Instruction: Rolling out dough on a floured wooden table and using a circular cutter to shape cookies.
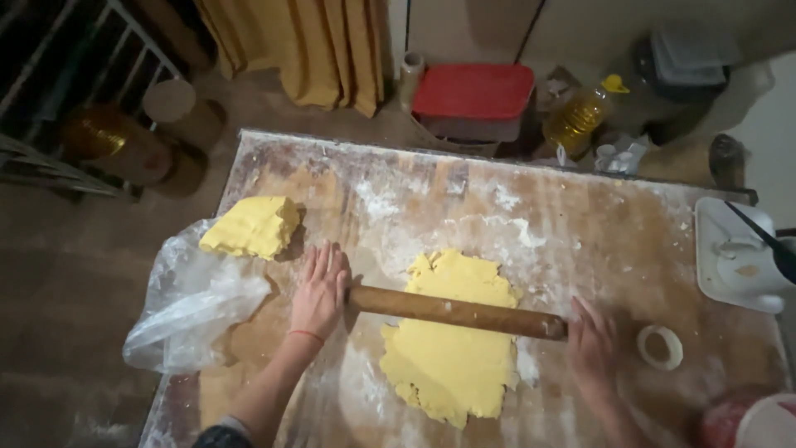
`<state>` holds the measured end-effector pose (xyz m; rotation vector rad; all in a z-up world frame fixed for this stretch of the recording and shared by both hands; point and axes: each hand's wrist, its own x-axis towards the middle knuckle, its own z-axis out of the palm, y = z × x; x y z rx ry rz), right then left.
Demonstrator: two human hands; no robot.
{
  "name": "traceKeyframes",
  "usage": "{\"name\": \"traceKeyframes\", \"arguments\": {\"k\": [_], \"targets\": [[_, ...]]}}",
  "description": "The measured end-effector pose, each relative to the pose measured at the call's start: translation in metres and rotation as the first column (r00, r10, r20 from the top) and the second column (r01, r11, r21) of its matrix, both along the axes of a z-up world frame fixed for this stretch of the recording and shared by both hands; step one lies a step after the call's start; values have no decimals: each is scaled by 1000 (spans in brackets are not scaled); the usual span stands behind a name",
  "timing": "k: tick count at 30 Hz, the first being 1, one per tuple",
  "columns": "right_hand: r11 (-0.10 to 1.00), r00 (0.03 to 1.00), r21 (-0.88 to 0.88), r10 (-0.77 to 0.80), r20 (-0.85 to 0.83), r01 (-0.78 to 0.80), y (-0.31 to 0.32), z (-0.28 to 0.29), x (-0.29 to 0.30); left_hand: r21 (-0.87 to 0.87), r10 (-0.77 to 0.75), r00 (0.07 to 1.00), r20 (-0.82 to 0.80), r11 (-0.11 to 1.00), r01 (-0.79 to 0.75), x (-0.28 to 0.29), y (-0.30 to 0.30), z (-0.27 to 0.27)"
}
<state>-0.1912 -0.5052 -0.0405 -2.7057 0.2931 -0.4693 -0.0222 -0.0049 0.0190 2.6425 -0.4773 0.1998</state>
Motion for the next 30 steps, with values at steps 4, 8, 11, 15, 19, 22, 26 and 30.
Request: {"name": "traceKeyframes", "arguments": {"k": [4,8,11,15,19,22,26,30], "targets": [[997,997,52,-50,-59,53,25,31,-13,53,34,998,-47,998,-31,-14,3,-7],[993,998,111,-42,-46,47,42,45,-41,-35,11,1000,-9,999,-11,-38,6,6],[997,1000,76,-11,-24,13,49,40,-68,-74,16,1000,-4,997,-16,-65,13,13],[991,998,-121,64,29,-60,39,33,-109,-38,11,996,-86,999,-14,-108,32,11],[948,980,-292,167,110,-129,46,52,-124,-17,-34,999,-16,999,33,-130,38,42],[968,992,-249,71,100,-44,67,80,-93,15,-16,995,-100,1000,17,-115,25,58],[994,981,-93,73,180,-56,115,106,-23,21,-29,987,-160,999,33,-76,-27,36],[946,997,-324,48,55,-27,156,120,-24,39,-129,991,40,991,127,-105,-29,25]]}}
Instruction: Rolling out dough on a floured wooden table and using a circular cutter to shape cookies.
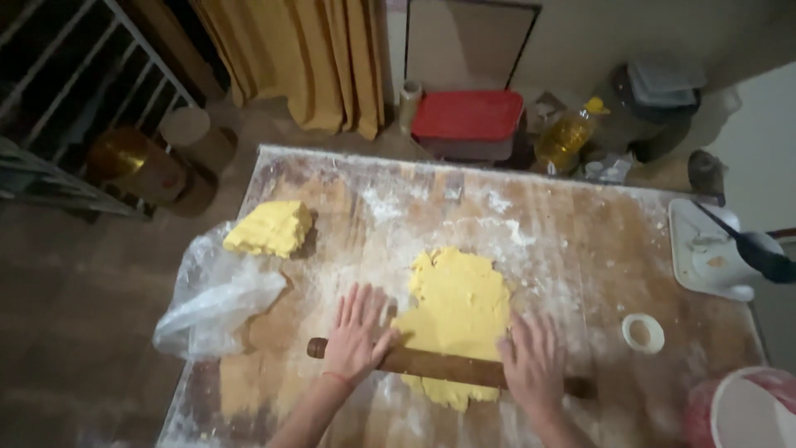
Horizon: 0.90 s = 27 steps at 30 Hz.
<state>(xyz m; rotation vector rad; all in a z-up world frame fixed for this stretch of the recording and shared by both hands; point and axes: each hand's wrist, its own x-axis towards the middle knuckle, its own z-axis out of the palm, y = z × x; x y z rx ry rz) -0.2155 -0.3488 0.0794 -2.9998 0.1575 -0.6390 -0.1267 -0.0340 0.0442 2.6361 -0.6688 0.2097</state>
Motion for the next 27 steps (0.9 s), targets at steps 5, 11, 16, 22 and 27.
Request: {"name": "traceKeyframes", "arguments": {"k": [5,11,16,22,27], "targets": [[959,946,58,284,-156,-278,-25,-34,-60,-49,-241,902,-358,970,240,-42,27,34],[854,802,224,518,-297,-469,-48,-59,-116,-102,-388,896,-217,922,375,-92,46,29],[819,741,356,565,-363,-450,-36,-85,-138,-27,-439,888,-135,898,439,-114,47,34],[813,388,562,571,-723,-149,44,31,-68,31,-445,882,155,894,446,-118,32,35],[682,291,728,710,-641,-61,79,46,-33,76,-458,854,245,888,454,-116,22,37]]}}
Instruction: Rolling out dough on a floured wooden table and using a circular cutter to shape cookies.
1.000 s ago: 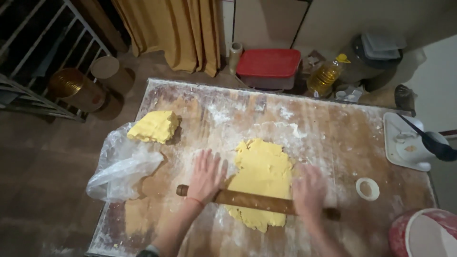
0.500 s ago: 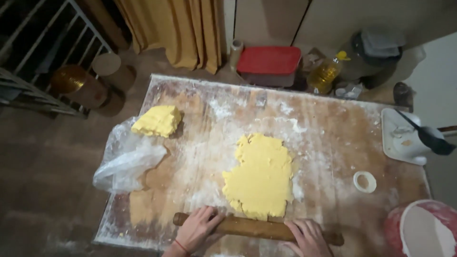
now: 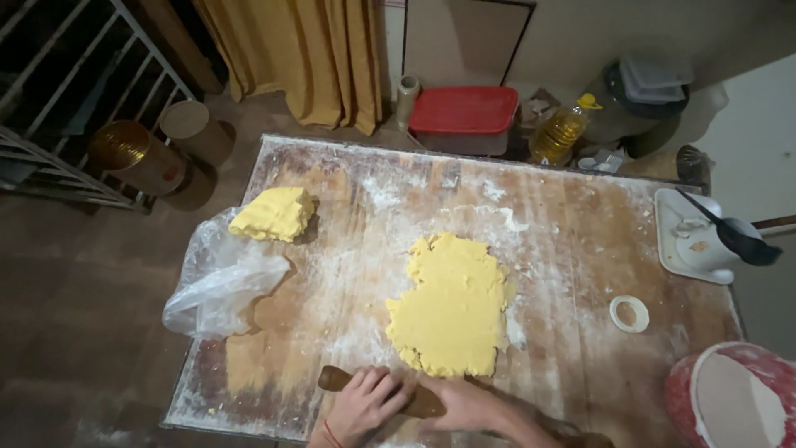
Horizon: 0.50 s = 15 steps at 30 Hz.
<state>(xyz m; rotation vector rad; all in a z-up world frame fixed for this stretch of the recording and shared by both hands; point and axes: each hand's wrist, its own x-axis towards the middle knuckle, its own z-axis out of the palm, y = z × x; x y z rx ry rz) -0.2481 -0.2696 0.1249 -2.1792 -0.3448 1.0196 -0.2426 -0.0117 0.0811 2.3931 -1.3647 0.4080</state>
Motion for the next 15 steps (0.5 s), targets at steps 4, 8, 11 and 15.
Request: {"name": "traceKeyframes", "arguments": {"k": [4,8,11,15], "targets": [[979,995,205,17,-103,5,-12,8,11,-48,-13,998,-56,999,10,7,2,15],[999,933,42,18,-361,-2,-63,-13,15,-74,69,995,-69,994,-74,19,16,17],[999,943,51,32,-330,-16,-94,-24,33,-85,133,988,-80,987,-139,39,21,27],[995,971,-9,-103,-218,104,-105,7,82,-117,217,971,-97,967,-227,71,18,46]]}}
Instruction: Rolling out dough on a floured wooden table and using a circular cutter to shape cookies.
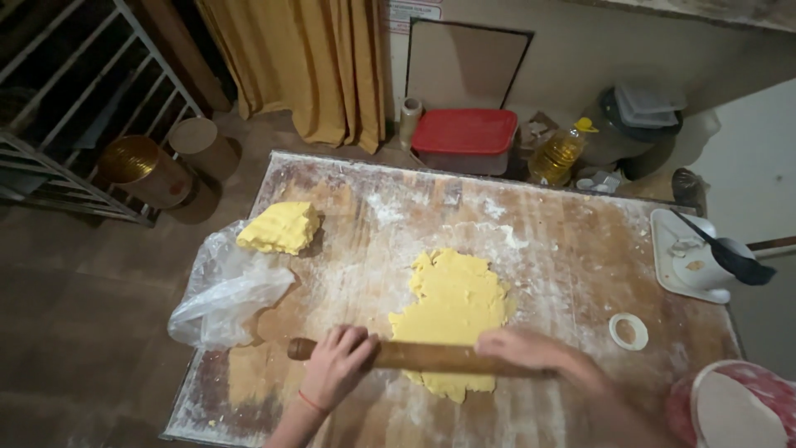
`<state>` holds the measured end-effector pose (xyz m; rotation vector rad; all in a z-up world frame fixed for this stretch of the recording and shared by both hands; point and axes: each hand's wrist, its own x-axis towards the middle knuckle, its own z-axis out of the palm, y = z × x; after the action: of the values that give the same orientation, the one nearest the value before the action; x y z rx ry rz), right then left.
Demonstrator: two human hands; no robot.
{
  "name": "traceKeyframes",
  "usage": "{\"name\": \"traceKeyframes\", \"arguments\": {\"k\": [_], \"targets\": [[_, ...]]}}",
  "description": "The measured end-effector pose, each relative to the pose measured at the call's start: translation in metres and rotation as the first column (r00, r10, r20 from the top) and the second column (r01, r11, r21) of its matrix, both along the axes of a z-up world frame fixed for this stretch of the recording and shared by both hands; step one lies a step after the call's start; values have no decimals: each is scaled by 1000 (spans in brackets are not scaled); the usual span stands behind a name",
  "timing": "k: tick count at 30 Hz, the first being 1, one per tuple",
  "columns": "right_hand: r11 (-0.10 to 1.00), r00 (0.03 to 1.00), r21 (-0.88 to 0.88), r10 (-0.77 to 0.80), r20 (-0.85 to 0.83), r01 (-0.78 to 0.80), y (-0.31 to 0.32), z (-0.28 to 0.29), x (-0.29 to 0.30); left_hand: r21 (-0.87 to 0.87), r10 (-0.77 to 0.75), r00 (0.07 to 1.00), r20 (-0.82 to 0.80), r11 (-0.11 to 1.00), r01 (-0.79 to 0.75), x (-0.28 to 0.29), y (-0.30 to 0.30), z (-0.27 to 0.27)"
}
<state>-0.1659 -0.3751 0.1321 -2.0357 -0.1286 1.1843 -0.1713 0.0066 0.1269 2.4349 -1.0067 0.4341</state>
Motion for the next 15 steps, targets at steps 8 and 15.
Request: {"name": "traceKeyframes", "arguments": {"k": [8,15], "targets": [[964,955,-141,247,164,-225,100,41,46,-23,-25,996,90,999,27,32,-50,23],[972,947,-116,224,230,-202,61,19,41,-15,-28,1000,-3,1000,28,35,-36,14]]}}
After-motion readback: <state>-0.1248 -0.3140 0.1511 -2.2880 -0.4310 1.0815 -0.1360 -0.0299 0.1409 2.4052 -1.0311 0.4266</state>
